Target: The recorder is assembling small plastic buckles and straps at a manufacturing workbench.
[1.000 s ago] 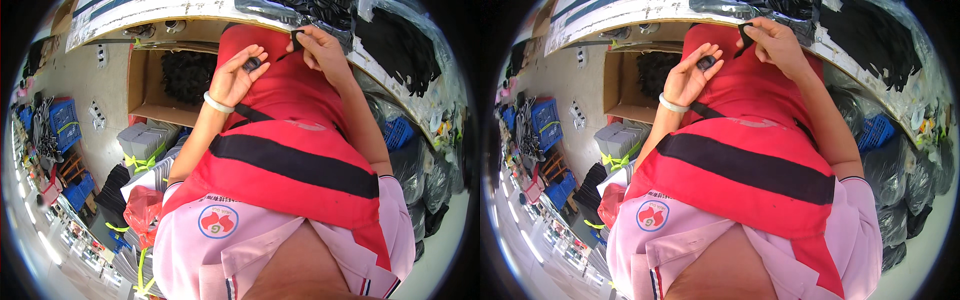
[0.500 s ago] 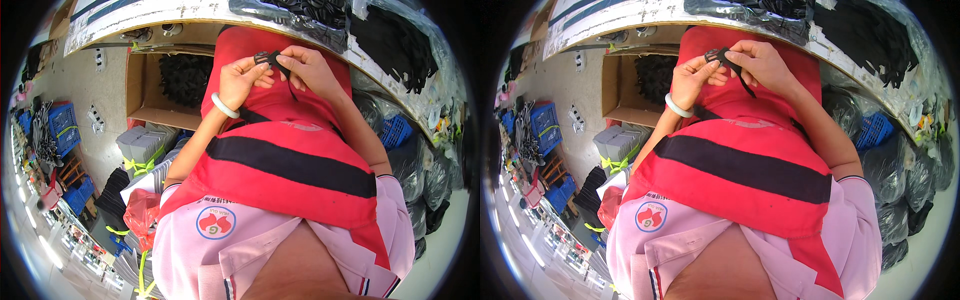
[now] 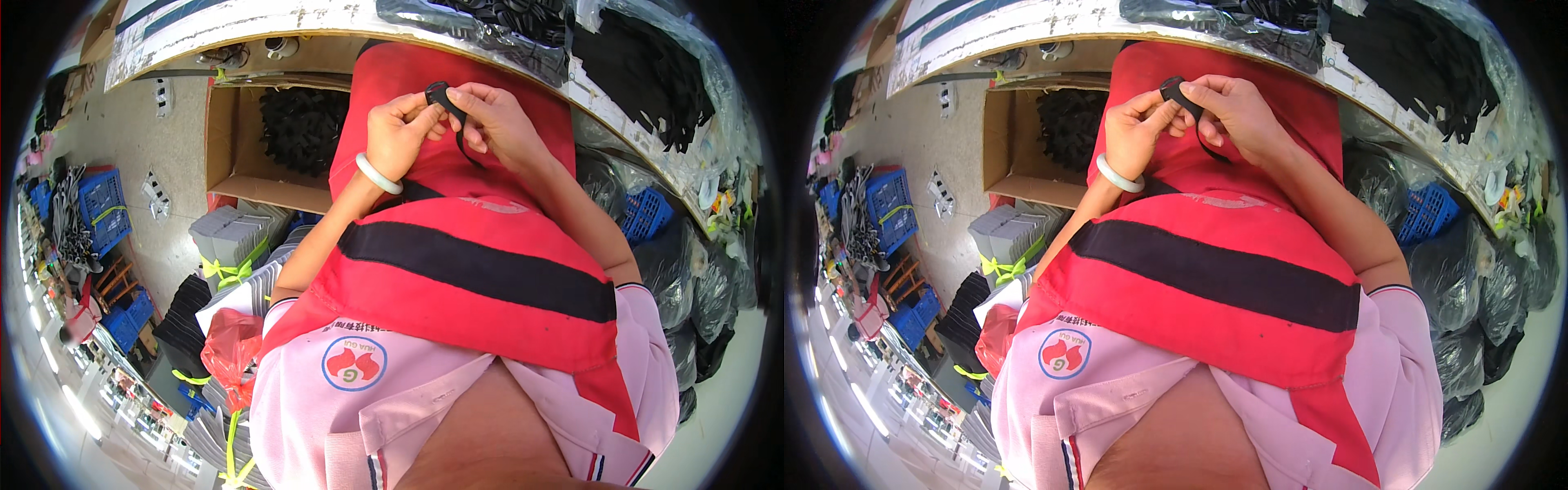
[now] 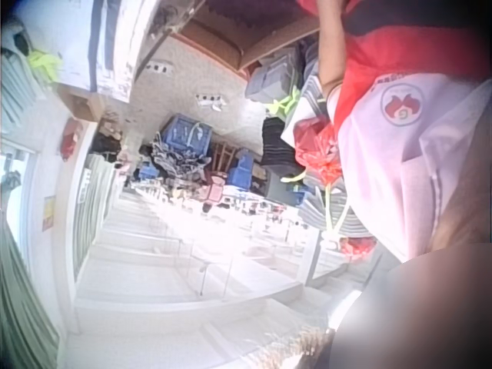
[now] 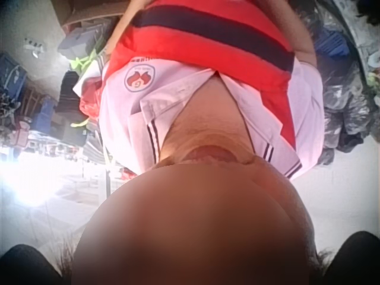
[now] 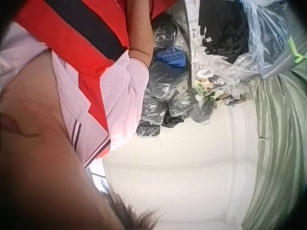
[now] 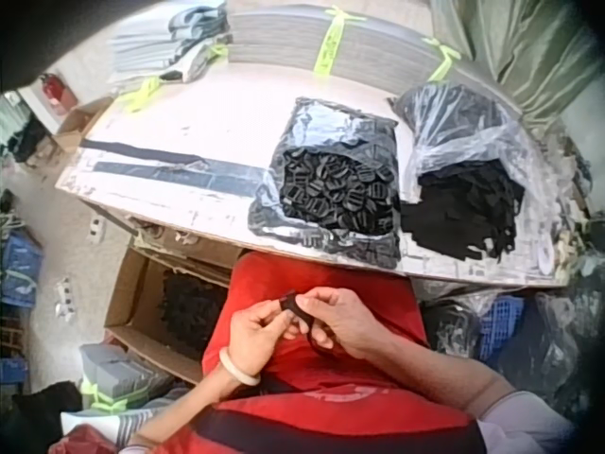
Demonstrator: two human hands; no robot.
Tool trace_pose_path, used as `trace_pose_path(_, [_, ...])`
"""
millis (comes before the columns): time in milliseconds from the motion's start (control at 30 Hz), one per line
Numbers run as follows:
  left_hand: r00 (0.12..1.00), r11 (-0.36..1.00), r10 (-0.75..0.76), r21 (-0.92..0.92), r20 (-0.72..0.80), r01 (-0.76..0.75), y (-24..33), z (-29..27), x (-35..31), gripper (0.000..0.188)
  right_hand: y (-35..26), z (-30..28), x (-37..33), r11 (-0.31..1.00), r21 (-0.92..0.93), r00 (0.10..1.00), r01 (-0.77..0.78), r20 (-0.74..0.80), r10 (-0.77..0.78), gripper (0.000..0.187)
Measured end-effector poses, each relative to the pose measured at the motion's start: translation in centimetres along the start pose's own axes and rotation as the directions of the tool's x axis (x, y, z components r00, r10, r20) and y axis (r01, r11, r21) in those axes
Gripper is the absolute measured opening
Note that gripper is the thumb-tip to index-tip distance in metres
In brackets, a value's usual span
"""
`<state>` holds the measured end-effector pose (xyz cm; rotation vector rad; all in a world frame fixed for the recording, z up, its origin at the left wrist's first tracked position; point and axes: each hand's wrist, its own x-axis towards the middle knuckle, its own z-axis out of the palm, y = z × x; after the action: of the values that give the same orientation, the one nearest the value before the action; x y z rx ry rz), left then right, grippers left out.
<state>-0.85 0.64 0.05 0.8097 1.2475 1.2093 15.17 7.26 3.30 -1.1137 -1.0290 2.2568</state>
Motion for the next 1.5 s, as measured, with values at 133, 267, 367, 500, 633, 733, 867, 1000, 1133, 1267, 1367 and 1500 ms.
trace_pose_path(133, [0.999,0.999,0.044,0.018,0.004,-0.044,-0.5,0.1,-0.1,0.015,0.2,0.0,0.0,1.0,-0.011,1.0,-0.015,-0.014,0.015,0.024])
trace_pose_path(267, [0.908,0.724,0.386,0.557,0.163,-0.408,-0.3,-0.7,0.1,0.017,0.8,-0.1,0.2,0.999,0.046,0.999,0.002,-0.043,0.0,0.024])
trace_pose_path(367, [0.87,0.613,0.463,0.648,0.168,-0.452,-0.7,-0.9,0.3,0.022,1.3,0.4,0.6,0.997,0.036,0.984,0.071,-0.167,-0.064,0.021])
trace_pose_path(500, [0.958,0.917,0.285,0.292,-0.002,-0.272,-0.5,-0.7,0.3,0.016,0.8,-0.4,0.8,0.998,0.043,0.996,0.049,-0.081,-0.045,0.019])
trace_pose_path(633, [0.975,0.921,-0.2,-0.321,0.093,0.22,-1.3,-1.7,1.3,0.018,2.2,-0.8,1.1,0.922,-0.326,0.962,0.211,-0.096,-0.254,0.02])
trace_pose_path(733, [0.987,0.952,-0.151,-0.277,-0.053,0.131,-1.9,-0.8,1.6,0.017,1.6,-0.2,0.4,0.801,-0.437,0.871,0.408,-0.077,-0.485,0.02])
trace_pose_path(867, [0.988,0.988,-0.067,-0.144,-0.136,0.048,-0.8,-0.6,1.1,0.016,-1.8,0.7,-0.9,0.899,-0.296,0.928,0.322,-0.087,-0.361,0.018])
trace_pose_path(1000, [0.988,0.993,-0.031,-0.118,-0.149,0.013,0.1,-0.1,0.9,0.017,-0.8,-0.5,-0.8,0.944,-0.325,0.99,0.062,-0.099,-0.099,0.019])
trace_pose_path(1133, [0.981,0.988,0.107,-0.092,-0.164,-0.123,0.0,0.3,0.3,0.017,-0.2,-0.3,-0.7,0.961,-0.266,0.99,-0.07,-0.137,0.034,0.02])
trace_pose_path(1267, [0.964,0.972,0.234,0.037,-0.123,-0.231,0.5,0.3,0.2,0.019,0.6,-0.1,-0.2,0.997,-0.071,0.993,0.01,-0.115,-0.018,0.02])
trace_pose_path(1367, [0.96,0.957,0.266,0.146,-0.087,-0.252,0.4,0.0,0.1,0.016,0.6,-0.4,-0.1,0.996,-0.093,0.996,0.011,-0.09,-0.02,0.022])
trace_pose_path(1500, [0.942,0.94,0.331,0.11,-0.052,-0.324,0.6,-0.4,0.1,0.016,0.3,-0.1,-0.2,0.993,-0.037,0.979,0.111,-0.169,-0.116,0.024])
